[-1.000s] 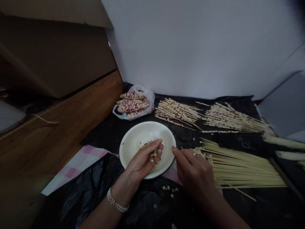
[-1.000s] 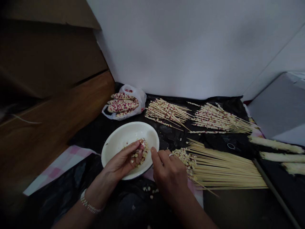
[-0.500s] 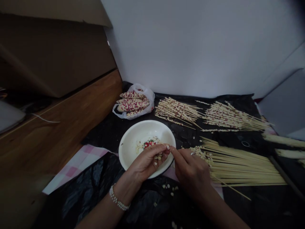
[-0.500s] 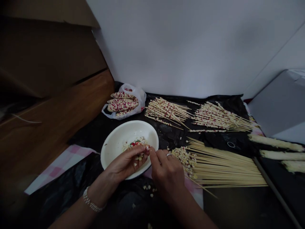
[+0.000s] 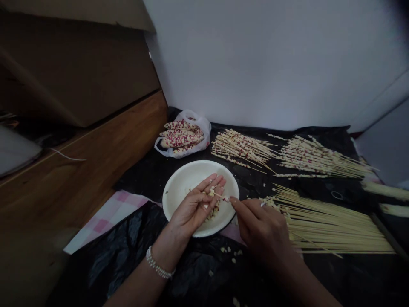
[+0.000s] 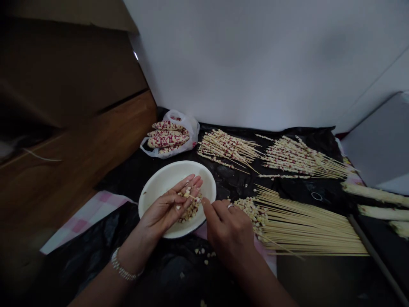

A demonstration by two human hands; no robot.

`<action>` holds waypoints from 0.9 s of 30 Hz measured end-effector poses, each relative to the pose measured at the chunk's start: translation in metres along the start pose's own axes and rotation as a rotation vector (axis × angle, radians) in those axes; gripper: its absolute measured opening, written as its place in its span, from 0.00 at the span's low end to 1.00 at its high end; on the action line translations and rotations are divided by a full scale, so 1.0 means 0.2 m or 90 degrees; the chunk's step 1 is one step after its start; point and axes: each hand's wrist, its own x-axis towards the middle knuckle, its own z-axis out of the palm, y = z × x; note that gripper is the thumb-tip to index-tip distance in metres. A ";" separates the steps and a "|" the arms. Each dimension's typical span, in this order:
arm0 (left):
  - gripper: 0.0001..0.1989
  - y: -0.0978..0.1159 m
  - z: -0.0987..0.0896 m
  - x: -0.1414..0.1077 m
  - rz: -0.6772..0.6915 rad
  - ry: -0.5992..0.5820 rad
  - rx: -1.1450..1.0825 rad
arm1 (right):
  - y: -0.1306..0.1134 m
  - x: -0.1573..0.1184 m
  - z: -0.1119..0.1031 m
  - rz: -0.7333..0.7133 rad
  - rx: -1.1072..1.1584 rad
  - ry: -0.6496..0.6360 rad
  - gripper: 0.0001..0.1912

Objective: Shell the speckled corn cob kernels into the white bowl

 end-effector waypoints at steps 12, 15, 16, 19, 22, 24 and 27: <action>0.40 0.02 0.00 0.00 -0.036 0.008 -0.011 | 0.02 -0.01 0.02 0.003 -0.036 -0.008 0.14; 0.43 0.00 0.00 -0.01 -0.010 0.015 0.050 | 0.02 -0.02 0.02 0.011 -0.048 -0.005 0.13; 0.39 -0.01 0.00 -0.01 -0.002 0.029 0.066 | 0.02 -0.02 0.02 0.011 -0.048 -0.006 0.13; 0.25 -0.02 0.00 0.00 0.019 0.078 0.101 | 0.02 -0.02 0.01 0.011 -0.041 -0.003 0.13; 0.14 -0.03 0.00 0.00 0.023 0.109 0.120 | 0.02 -0.01 0.00 0.014 -0.039 0.001 0.14; 0.11 -0.03 0.00 0.01 0.016 0.118 0.124 | 0.02 -0.01 0.00 0.014 -0.040 -0.001 0.14; 0.09 -0.03 0.01 0.01 0.006 0.124 0.114 | 0.03 0.00 0.00 0.015 -0.039 0.001 0.13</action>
